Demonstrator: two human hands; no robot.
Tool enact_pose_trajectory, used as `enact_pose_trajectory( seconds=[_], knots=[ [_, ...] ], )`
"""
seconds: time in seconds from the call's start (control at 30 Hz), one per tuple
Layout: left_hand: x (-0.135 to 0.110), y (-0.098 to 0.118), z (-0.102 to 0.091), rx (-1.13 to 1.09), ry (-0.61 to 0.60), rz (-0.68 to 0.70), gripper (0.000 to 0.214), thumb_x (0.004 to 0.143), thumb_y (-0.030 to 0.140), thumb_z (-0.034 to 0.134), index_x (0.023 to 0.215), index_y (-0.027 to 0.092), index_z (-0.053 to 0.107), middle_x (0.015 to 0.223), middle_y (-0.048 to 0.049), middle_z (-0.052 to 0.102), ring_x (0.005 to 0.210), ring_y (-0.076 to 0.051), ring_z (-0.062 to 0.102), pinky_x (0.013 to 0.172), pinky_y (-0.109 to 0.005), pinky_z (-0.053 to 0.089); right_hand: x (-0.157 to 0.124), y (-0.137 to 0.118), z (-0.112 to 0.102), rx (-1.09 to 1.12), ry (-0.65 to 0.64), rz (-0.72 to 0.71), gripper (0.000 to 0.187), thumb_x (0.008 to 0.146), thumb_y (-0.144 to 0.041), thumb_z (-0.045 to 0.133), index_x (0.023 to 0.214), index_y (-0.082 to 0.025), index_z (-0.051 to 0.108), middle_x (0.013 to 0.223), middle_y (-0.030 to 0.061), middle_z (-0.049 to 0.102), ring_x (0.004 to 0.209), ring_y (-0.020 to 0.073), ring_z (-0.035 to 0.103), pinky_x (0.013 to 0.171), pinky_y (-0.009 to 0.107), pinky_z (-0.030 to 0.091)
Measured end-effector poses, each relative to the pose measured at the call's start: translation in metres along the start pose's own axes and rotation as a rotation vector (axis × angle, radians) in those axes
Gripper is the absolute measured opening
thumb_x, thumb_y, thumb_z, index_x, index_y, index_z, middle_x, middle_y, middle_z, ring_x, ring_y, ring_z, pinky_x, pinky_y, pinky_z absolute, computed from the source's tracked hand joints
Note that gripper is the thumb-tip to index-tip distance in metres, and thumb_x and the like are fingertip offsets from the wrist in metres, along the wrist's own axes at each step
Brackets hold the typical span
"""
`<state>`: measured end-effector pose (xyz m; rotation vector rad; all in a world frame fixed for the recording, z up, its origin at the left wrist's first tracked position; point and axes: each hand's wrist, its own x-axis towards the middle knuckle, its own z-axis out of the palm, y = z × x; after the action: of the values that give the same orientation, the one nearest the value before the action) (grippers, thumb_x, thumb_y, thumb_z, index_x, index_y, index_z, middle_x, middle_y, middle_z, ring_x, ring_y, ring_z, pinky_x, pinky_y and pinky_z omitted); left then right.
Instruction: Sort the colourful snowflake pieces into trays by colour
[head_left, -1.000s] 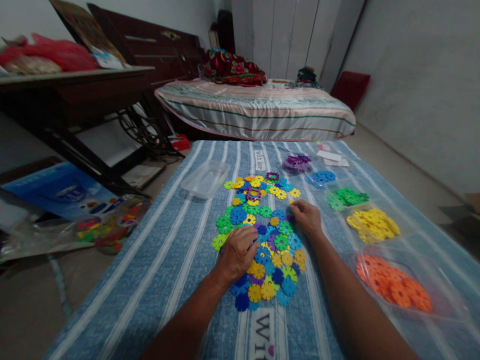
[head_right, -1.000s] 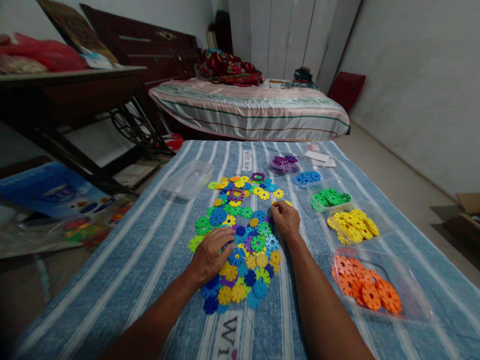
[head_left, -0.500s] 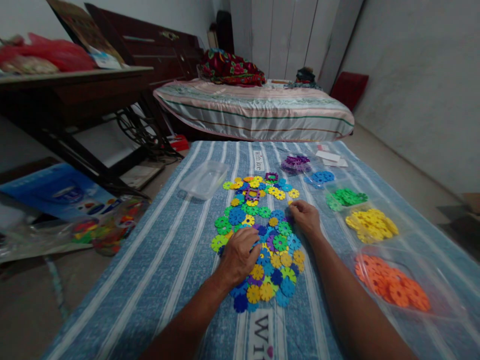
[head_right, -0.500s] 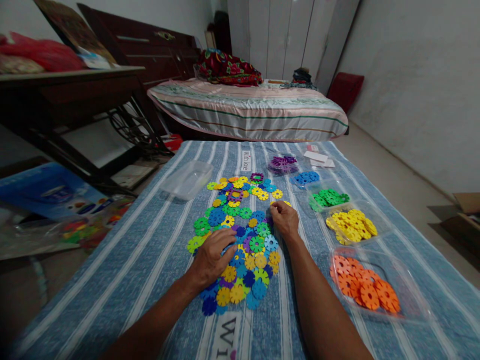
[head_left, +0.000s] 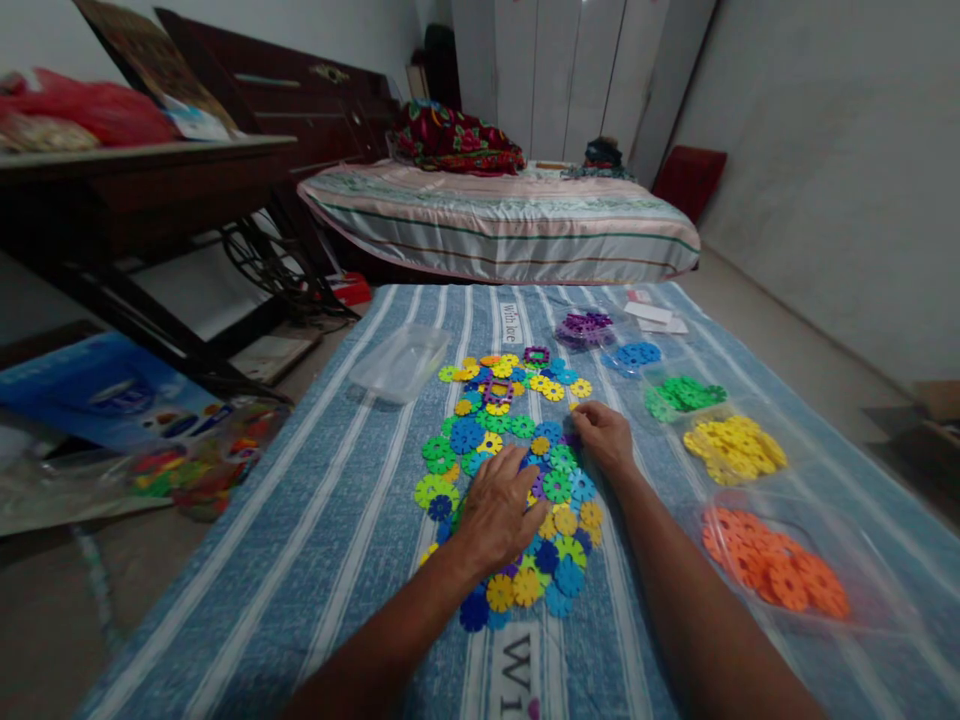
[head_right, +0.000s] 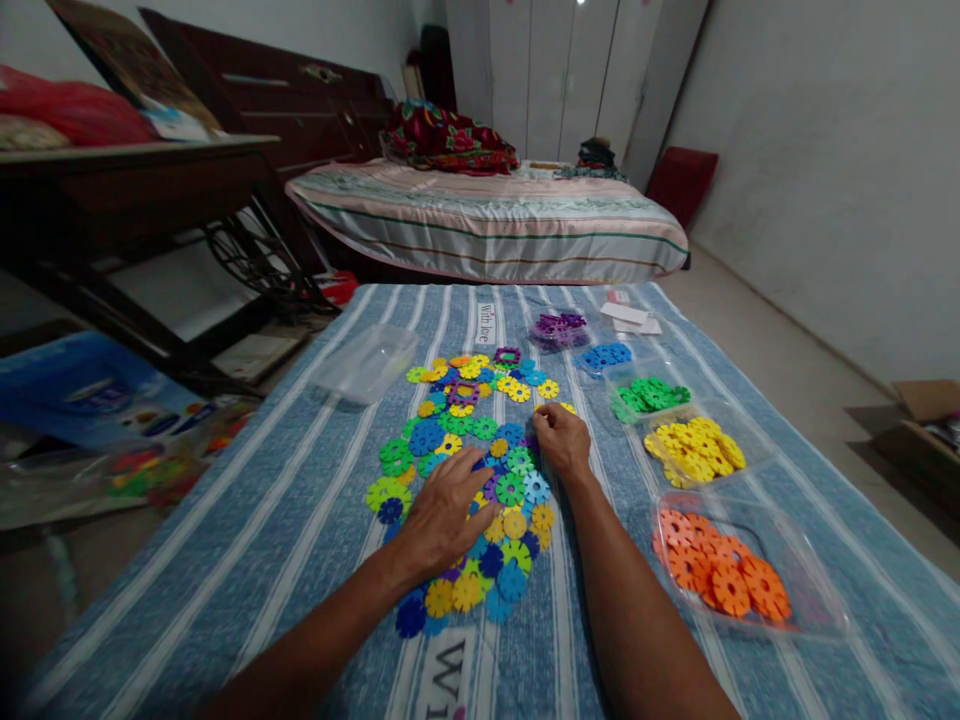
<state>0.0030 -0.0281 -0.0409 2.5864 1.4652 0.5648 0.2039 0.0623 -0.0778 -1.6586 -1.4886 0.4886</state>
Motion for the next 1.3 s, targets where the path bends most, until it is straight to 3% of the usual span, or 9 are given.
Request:
enact_pose_trajectory(
  seconds=[0.4, 0.67, 0.87, 1.03, 1.17, 1.3],
  knots=[
    [0.002, 0.008, 0.007, -0.058, 0.041, 0.017, 0.039, 0.081, 0.031, 0.065, 0.118, 0.017, 0.061, 0.129, -0.0167, 0.059, 0.124, -0.034, 0.051, 0.103, -0.055, 0.042, 0.0, 0.0, 0.001, 0.009, 0.011, -0.003, 0.03, 0.077, -0.041, 0.049, 0.078, -0.022, 0.071, 0.066, 0.0018, 0.067, 0.063, 0.018, 0.06, 0.06, 0.027, 0.041],
    [0.012, 0.024, 0.005, 0.025, 0.002, 0.04, 0.024, 0.081, 0.028, 0.067, 0.102, 0.017, 0.063, 0.134, -0.0173, 0.055, 0.127, -0.033, 0.048, 0.105, -0.055, 0.04, 0.001, 0.001, 0.002, -0.003, -0.008, -0.001, 0.03, 0.078, -0.041, 0.049, 0.079, -0.022, 0.071, 0.067, 0.001, 0.066, 0.064, 0.0174, 0.06, 0.062, 0.027, 0.043],
    [0.015, 0.022, 0.012, 0.056, 0.082, 0.103, 0.011, 0.09, 0.026, 0.055, 0.093, 0.018, 0.062, 0.115, -0.0139, 0.063, 0.115, -0.03, 0.055, 0.099, -0.053, 0.043, 0.001, -0.002, 0.001, -0.018, -0.011, 0.013, 0.029, 0.079, -0.041, 0.049, 0.079, -0.023, 0.072, 0.068, 0.0008, 0.067, 0.068, 0.0183, 0.061, 0.063, 0.027, 0.043],
    [0.024, 0.012, 0.009, 0.085, 0.155, 0.166, 0.025, 0.095, 0.018, 0.041, 0.077, 0.019, 0.057, 0.084, -0.0073, 0.063, 0.087, -0.022, 0.059, 0.082, -0.039, 0.048, 0.002, -0.001, 0.002, -0.013, -0.01, 0.016, 0.027, 0.079, -0.04, 0.05, 0.079, -0.024, 0.072, 0.068, 0.0002, 0.067, 0.067, 0.0177, 0.061, 0.064, 0.026, 0.044],
    [0.034, 0.004, -0.003, 0.051, 0.173, 0.07, 0.033, 0.097, 0.02, 0.035, 0.07, 0.02, 0.054, 0.069, -0.0041, 0.058, 0.07, -0.018, 0.056, 0.067, -0.03, 0.046, 0.002, -0.001, 0.003, -0.002, 0.005, 0.006, 0.026, 0.079, -0.039, 0.05, 0.077, -0.024, 0.071, 0.066, 0.0001, 0.066, 0.065, 0.0175, 0.061, 0.062, 0.026, 0.043],
    [0.055, 0.007, -0.012, -0.306, 0.104, -0.21, 0.034, 0.095, 0.028, 0.041, 0.062, 0.02, 0.048, 0.056, 0.0018, 0.054, 0.055, -0.012, 0.054, 0.055, -0.023, 0.041, 0.002, -0.003, 0.003, -0.014, 0.005, 0.013, 0.026, 0.08, -0.039, 0.049, 0.077, -0.024, 0.07, 0.065, 0.0, 0.065, 0.064, 0.0171, 0.059, 0.059, 0.025, 0.04]
  ],
)
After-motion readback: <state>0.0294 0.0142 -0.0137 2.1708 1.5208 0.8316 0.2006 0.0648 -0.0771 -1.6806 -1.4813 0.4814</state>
